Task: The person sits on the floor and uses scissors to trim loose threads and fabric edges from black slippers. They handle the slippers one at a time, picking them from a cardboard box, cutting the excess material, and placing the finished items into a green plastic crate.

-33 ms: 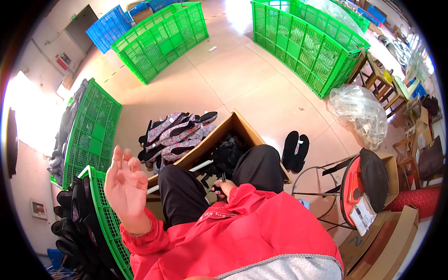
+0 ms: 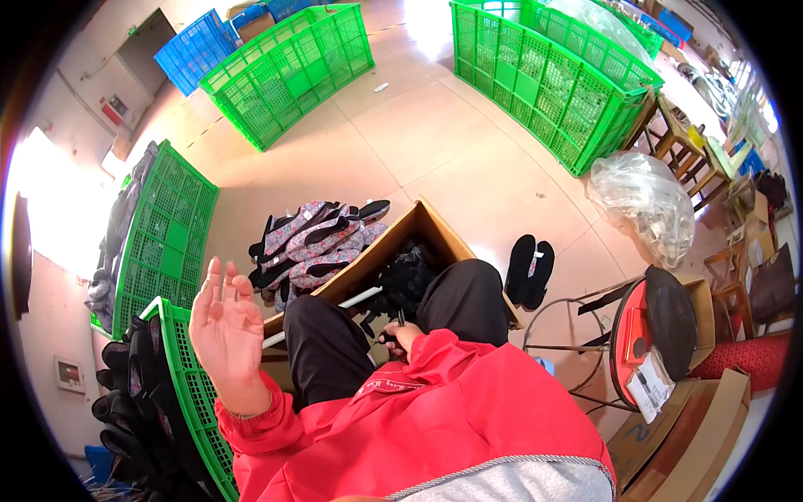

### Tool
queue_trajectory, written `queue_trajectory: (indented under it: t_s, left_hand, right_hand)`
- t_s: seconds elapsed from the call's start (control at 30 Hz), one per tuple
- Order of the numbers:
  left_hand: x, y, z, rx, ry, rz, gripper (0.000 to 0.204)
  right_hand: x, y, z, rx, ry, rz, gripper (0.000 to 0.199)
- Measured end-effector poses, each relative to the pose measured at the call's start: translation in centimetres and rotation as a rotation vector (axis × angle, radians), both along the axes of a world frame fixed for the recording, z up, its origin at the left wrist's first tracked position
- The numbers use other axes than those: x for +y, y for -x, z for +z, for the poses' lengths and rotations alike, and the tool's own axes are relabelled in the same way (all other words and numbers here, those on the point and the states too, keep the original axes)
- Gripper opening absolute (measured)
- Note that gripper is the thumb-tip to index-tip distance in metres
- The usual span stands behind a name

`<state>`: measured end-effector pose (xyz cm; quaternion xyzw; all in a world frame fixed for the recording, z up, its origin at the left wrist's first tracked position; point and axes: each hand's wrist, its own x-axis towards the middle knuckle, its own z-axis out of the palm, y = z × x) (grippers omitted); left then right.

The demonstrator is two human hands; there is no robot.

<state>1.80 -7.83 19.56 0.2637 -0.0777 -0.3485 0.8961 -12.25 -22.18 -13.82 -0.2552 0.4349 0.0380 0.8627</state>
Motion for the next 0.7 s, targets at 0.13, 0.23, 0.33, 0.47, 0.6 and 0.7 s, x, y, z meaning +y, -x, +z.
queue_trajectory:
  t_s: [0.13, 0.23, 0.33, 0.47, 0.6, 0.7]
  left_hand:
    - [-0.7, 1.5, 0.3, 0.092, -0.057, -0.018, 0.050]
    - [-1.1, 2.3, 1.4, 0.011, 0.025, -0.063, 0.060]
    - [-1.3, 1.5, 1.5, 0.025, 0.022, -0.033, 0.051]
    - [0.0, 1.2, 0.7, 0.202, 0.212, -0.332, 0.037]
    - [0.1, 1.6, 1.2, 0.048, 0.196, -0.152, 0.046]
    - [0.1, 1.4, 0.9, 0.038, 0.138, -0.147, 0.049]
  right_hand:
    - [0.0, -0.2, 0.4, 0.003, 0.004, 0.001, 0.007]
    - [0.0, -0.1, -0.8, -0.011, 0.004, 0.034, 0.007]
    - [-0.1, 0.0, -0.7, 0.008, 0.012, 0.032, 0.008]
    - [0.1, -0.2, -0.5, 0.015, 0.010, 0.050, 0.010]
    - [-0.1, -0.1, -0.9, 0.013, 0.036, 0.047, 0.012]
    - [-0.1, -0.4, -0.2, 0.017, 0.034, 0.057, 0.013]
